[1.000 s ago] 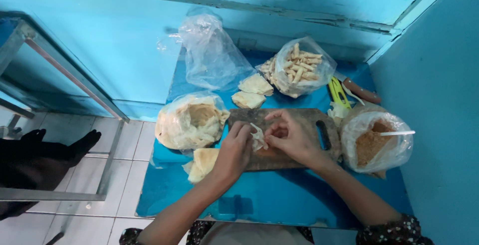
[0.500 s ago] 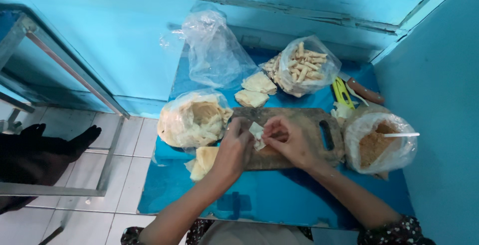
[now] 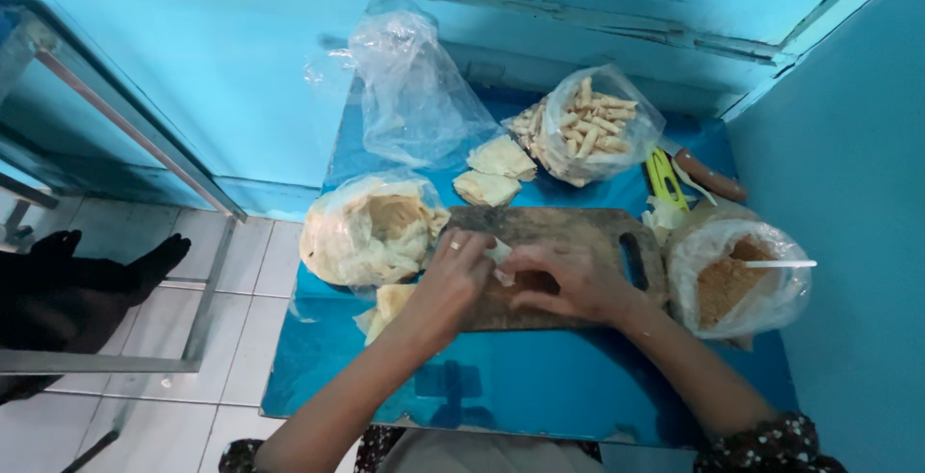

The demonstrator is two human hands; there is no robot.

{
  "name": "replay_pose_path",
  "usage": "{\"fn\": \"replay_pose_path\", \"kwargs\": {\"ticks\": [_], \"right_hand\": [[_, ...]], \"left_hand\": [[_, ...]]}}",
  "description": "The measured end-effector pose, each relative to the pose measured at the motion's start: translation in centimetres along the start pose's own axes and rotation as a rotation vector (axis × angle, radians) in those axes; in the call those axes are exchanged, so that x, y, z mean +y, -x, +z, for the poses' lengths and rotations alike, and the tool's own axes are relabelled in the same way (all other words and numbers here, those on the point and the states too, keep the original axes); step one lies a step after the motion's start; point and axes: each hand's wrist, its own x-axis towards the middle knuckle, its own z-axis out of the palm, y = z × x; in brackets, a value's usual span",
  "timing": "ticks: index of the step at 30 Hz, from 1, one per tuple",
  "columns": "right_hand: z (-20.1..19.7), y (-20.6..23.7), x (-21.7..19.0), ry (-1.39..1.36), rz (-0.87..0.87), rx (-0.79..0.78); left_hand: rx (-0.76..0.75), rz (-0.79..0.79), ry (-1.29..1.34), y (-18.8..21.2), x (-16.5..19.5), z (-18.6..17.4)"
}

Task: The person folds thin square pastry wrappers on a small cutting board, rolling each sheet into a tight cylindrical roll by hand and placing the finished rolls into a plastic bag beside the board. They repeat this folding and rolling cycle continuously, taking new wrappers from a stack and adding completed rolls to the bag.

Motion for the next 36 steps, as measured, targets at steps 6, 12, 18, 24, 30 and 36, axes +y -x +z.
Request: {"fn": "replay_pose_path", "kwargs": {"ticks": [6,12,18,24,30,36], "right_hand": [[1.3,-0.8,0.7,-0.130,0.324,-0.024],[2.2,-2.9,1.4,-0.626,0.550,-0.064],[1.9,-2.2,0.8,-0.275,0.308,0.009],[0.7,-2.0,0.3,-0.044,0.055,0.029],[1.0,-2.1,0.8,0.074,0.100,0.066],[2.6,-2.8,3.2,-0.750,0.642,-0.045]], "left_hand": [[0.081,-0.205,0.105,-0.7,-0.3,0.9],[0.172,-0.287,0.040,-1.4,0.6,1.4],[0.222,-0.374,0.016,-1.5,0.6,1.2],[0.156,-0.139,-0.008,-0.5,0.6,-0.2],[0.114,-0.219,0.000,-0.9,-0.2,0.9],[0.273,-0.398,0.030,-1.2,0.2,2.3]]}}
